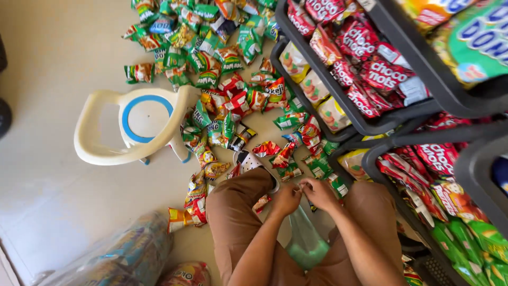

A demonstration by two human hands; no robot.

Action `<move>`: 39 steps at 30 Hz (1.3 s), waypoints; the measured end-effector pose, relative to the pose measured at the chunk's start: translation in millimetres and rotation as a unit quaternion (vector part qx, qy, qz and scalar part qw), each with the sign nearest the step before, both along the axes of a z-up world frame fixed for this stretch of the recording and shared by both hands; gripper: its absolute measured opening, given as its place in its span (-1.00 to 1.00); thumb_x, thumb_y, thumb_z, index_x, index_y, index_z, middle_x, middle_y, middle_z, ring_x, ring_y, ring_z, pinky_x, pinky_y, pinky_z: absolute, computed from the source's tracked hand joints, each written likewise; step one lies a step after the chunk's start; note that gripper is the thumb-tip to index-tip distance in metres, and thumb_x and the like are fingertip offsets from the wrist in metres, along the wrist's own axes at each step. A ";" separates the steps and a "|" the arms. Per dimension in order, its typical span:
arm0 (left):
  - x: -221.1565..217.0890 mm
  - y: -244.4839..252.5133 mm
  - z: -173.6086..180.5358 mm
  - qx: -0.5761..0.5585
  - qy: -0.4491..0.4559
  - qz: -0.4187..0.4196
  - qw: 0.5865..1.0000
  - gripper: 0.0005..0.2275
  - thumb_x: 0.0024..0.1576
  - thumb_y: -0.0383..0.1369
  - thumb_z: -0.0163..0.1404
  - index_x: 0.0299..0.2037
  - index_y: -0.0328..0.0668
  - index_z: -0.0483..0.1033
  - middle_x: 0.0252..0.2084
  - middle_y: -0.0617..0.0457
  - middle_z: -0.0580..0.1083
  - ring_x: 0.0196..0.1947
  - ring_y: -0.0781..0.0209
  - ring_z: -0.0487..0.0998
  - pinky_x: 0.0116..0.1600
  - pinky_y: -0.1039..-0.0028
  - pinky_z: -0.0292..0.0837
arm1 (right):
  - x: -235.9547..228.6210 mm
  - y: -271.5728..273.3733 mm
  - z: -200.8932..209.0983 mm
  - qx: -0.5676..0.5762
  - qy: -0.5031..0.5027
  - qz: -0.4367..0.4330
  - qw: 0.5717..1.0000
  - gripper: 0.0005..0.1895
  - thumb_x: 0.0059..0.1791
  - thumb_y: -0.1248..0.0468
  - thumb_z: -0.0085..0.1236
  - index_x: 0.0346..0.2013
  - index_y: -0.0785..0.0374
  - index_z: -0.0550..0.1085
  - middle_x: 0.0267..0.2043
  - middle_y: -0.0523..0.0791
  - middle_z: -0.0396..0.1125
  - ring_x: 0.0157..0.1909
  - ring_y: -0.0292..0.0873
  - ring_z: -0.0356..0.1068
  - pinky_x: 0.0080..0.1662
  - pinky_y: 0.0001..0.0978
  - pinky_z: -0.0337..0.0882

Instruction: Stock and organize snack bags on display shelves while picking up scattered bags from the floor.

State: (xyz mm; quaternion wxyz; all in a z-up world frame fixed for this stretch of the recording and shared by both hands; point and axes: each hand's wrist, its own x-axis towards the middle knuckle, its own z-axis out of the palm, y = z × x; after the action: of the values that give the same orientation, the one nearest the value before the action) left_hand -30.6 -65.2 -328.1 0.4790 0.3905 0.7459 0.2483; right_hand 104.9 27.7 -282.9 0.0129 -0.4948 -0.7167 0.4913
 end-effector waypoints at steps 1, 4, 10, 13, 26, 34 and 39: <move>1.0 -3.8 3.8 -0.005 -0.005 0.004 1.000 -0.75 0.15 -0.17 0.06 -0.13 -0.14 0.63 -0.21 -0.19 0.60 -0.15 -0.15 0.63 -0.05 0.09 0.51 | 3.7 -4.4 -16.8 -0.005 -0.005 0.004 1.000 -0.73 0.02 0.19 0.09 -0.06 0.23 0.56 -0.23 -0.03 0.57 -0.28 -0.17 0.56 -0.20 -0.31 0.49; 0.7 -4.2 12.5 -0.049 -0.023 0.003 0.999 -0.74 0.17 -0.18 0.03 -0.06 -0.10 0.60 -0.16 -0.19 0.60 -0.11 -0.18 0.62 -0.01 0.08 0.50 | 8.9 -5.9 -55.0 -0.016 0.072 0.033 0.997 -0.73 0.06 0.18 0.11 -0.07 0.30 0.53 -0.18 -0.03 0.54 -0.22 -0.22 0.55 -0.17 -0.34 0.48; -1.7 -6.0 28.9 -0.134 -0.038 -0.047 0.989 -0.66 0.16 -0.21 0.01 0.11 -0.11 0.47 -0.02 -0.23 0.55 -0.02 -0.29 0.55 0.04 -0.05 0.43 | 5.1 -13.3 -67.7 -0.154 0.001 0.046 0.987 -0.73 0.05 0.19 0.07 -0.05 0.26 0.54 -0.30 -0.09 0.54 -0.32 -0.24 0.52 -0.24 -0.35 0.49; -3.9 -2.4 34.3 -0.148 -0.057 -0.036 0.987 -0.65 0.17 -0.21 -0.02 0.11 -0.15 0.45 -0.01 -0.24 0.55 -0.01 -0.31 0.54 0.06 -0.06 0.43 | -2.2 -8.5 -62.6 -0.157 0.009 0.023 0.987 -0.73 0.04 0.21 0.08 -0.05 0.26 0.55 -0.29 -0.10 0.55 -0.30 -0.26 0.51 -0.24 -0.36 0.47; 9.1 25.2 0.1 -0.162 -0.115 0.131 0.971 -0.66 0.13 -0.27 -0.03 0.11 -0.16 0.45 -0.13 -0.21 0.58 -0.07 -0.25 0.58 0.03 0.02 0.44 | -26.9 42.4 -159.4 -0.046 -0.032 0.006 0.998 -0.83 -0.01 0.26 0.12 -0.18 0.27 0.54 -0.31 0.00 0.49 -0.25 -0.05 0.50 -0.19 -0.24 0.44; 27.1 35.8 17.8 -0.164 -0.167 0.106 0.966 -0.71 0.13 -0.29 -0.01 0.01 -0.21 0.53 -0.16 -0.24 0.58 -0.07 -0.22 0.58 0.04 0.06 0.45 | -85.6 153.3 -203.4 0.183 -0.057 0.057 0.980 -0.56 -0.01 0.40 0.06 0.19 0.27 0.39 0.06 0.12 0.40 0.12 0.18 0.40 0.10 0.00 0.39; 39.0 35.2 22.5 -0.152 -0.187 0.105 0.965 -0.74 0.15 -0.29 0.00 -0.03 -0.23 0.54 -0.07 -0.23 0.55 -0.04 -0.23 0.56 0.06 0.07 0.43 | -113.9 169.0 -238.2 0.259 -0.153 0.189 0.935 -0.38 -0.16 0.39 0.11 0.24 0.19 0.39 0.25 0.07 0.33 0.24 0.17 0.29 0.16 0.01 0.36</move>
State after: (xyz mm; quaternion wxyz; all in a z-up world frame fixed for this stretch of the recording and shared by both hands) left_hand 8.4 -30.1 -305.6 0.6349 0.1793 0.7087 0.2501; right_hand -9.0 196.7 -521.0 -0.0622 -0.3993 -0.8926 0.2001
